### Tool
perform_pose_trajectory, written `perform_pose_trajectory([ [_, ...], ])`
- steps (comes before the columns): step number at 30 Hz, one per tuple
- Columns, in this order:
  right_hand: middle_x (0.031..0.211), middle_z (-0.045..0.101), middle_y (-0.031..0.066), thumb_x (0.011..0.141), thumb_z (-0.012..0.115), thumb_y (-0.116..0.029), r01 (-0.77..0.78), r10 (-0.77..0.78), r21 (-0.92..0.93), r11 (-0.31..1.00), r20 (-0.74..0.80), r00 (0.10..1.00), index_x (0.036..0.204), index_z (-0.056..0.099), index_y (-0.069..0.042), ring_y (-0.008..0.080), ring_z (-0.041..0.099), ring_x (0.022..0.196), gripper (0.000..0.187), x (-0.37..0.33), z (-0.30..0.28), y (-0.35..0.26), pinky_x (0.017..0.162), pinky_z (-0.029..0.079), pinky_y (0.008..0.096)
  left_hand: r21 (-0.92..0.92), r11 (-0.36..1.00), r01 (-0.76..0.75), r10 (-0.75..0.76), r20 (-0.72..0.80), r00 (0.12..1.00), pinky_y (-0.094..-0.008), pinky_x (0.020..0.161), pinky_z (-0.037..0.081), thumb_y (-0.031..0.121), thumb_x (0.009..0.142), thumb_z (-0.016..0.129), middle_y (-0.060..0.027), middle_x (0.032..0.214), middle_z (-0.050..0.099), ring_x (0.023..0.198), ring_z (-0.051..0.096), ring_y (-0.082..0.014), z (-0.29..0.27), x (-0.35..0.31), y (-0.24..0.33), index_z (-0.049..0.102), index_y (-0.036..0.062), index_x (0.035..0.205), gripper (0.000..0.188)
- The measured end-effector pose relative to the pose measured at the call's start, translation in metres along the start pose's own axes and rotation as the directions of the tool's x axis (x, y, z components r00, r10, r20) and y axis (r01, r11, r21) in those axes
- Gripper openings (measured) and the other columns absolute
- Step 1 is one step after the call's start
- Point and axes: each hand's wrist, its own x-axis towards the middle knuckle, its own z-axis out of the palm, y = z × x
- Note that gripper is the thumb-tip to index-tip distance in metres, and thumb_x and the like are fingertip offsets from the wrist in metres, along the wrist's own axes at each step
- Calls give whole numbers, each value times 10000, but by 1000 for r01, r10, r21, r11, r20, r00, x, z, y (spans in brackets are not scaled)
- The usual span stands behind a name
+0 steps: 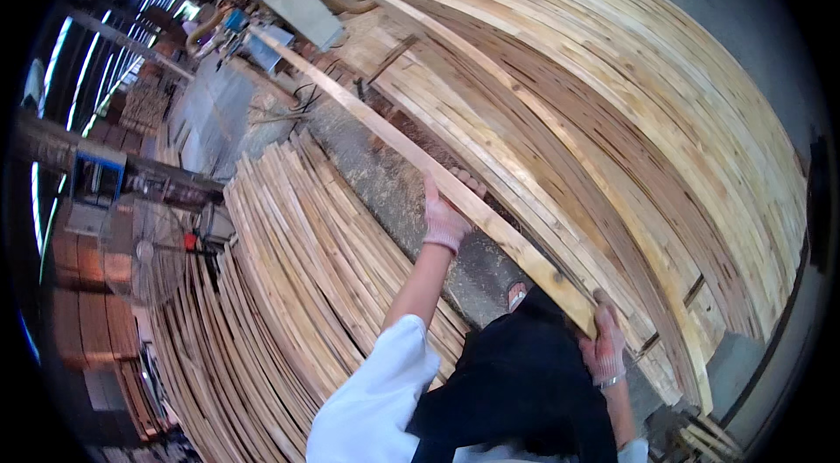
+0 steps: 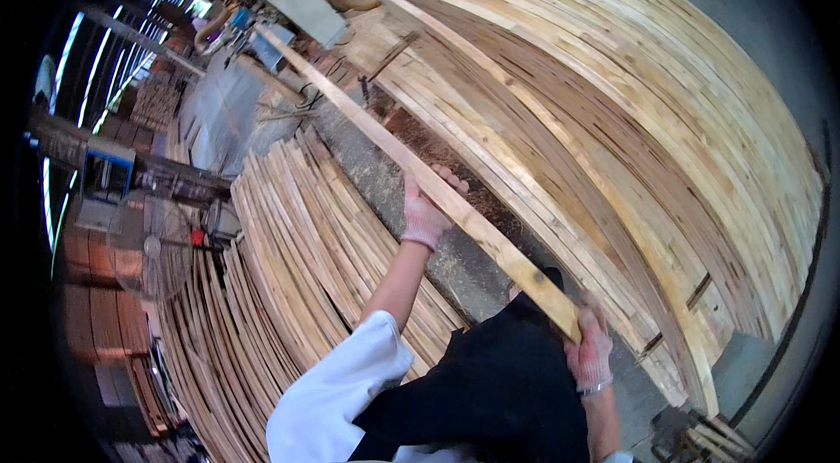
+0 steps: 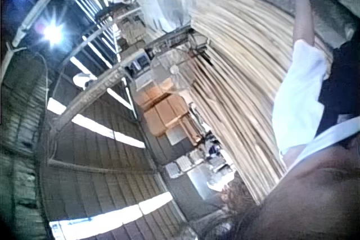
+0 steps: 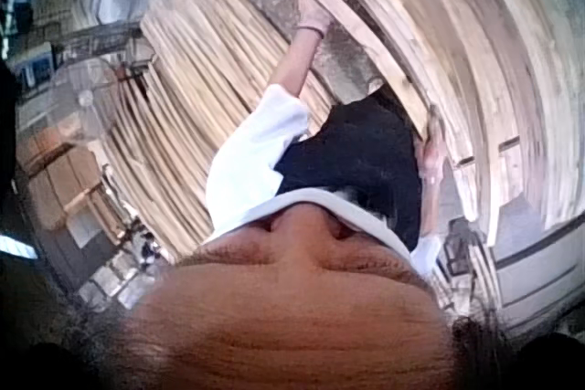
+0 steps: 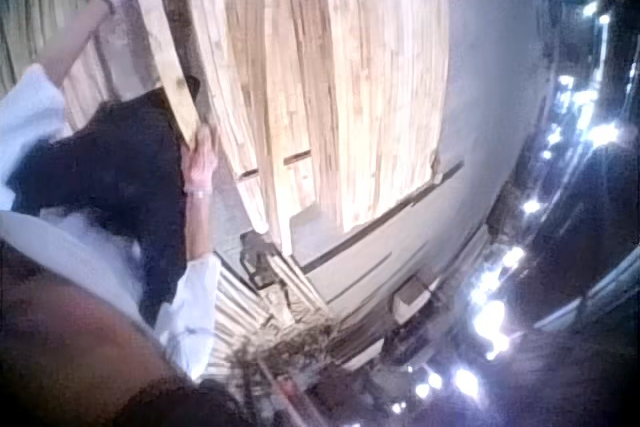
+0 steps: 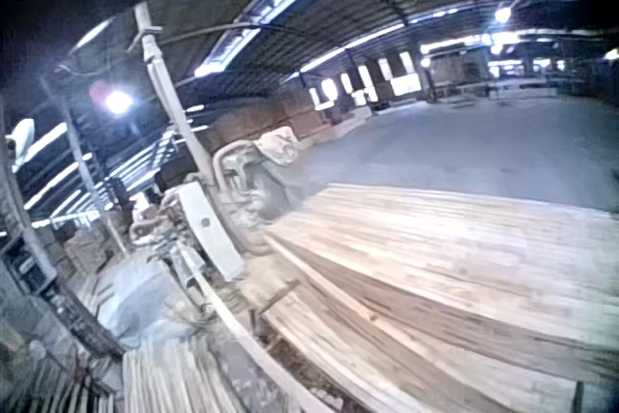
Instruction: The person picks up thin wooden planks from a large stack, moves them individually, and places them onto another stack or into a processing machine.
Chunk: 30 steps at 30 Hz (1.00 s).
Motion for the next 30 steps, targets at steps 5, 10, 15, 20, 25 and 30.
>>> perform_pose_trajectory([
  [5,1330,480,41,944,480,-335,-175,175,-7,985,13,984,1395,369,-173,227,568,1056,492,80,114,14,847,476,329,399,720,567,-611,-22,791,-404,822,507,459,890,548,-88,1015,638,906,608,-256,-11,-80,-50,563,87,1160,460],
  [10,1157,583,67,917,487,-507,-197,290,-259,946,398,870,1409,367,-152,141,562,1027,618,125,154,-25,804,495,296,500,632,592,-520,-292,803,-375,642,556,452,840,618,-77,858,669,711,652,-227,-23,-62,-39,618,80,1003,406],
  [15,1315,498,208,887,488,-519,287,102,-705,649,455,885,1357,418,-70,364,480,1211,654,121,91,-19,1006,390,401,11,829,559,-544,-219,810,-398,715,524,426,823,658,-64,819,670,731,636,-245,-68,-17,7,635,75,922,365],
  [20,1121,600,245,777,565,-446,-161,239,-937,311,-87,967,1267,492,-47,364,593,1034,636,89,-72,-22,897,466,442,76,987,141,-76,-557,827,-477,896,482,384,832,646,-86,1022,649,954,598,-286,-79,-1,-3,613,88,1030,357],
  [25,1026,594,163,761,586,-195,-462,-218,-886,-45,-442,870,1031,586,-49,309,547,1034,307,58,-284,-1,946,381,439,124,921,369,-223,-608,762,-489,940,448,393,865,574,-97,1123,615,1031,558,-285,-95,-20,-62,582,105,1091,366],
  [30,1007,625,124,802,519,-113,-507,-137,-827,-243,-488,862,1037,583,-65,287,609,950,249,32,-369,4,861,442,402,-23,823,567,-482,-557,677,-485,908,464,352,856,592,-68,900,671,827,627,-246,-70,-34,-152,631,95,896,264],
])
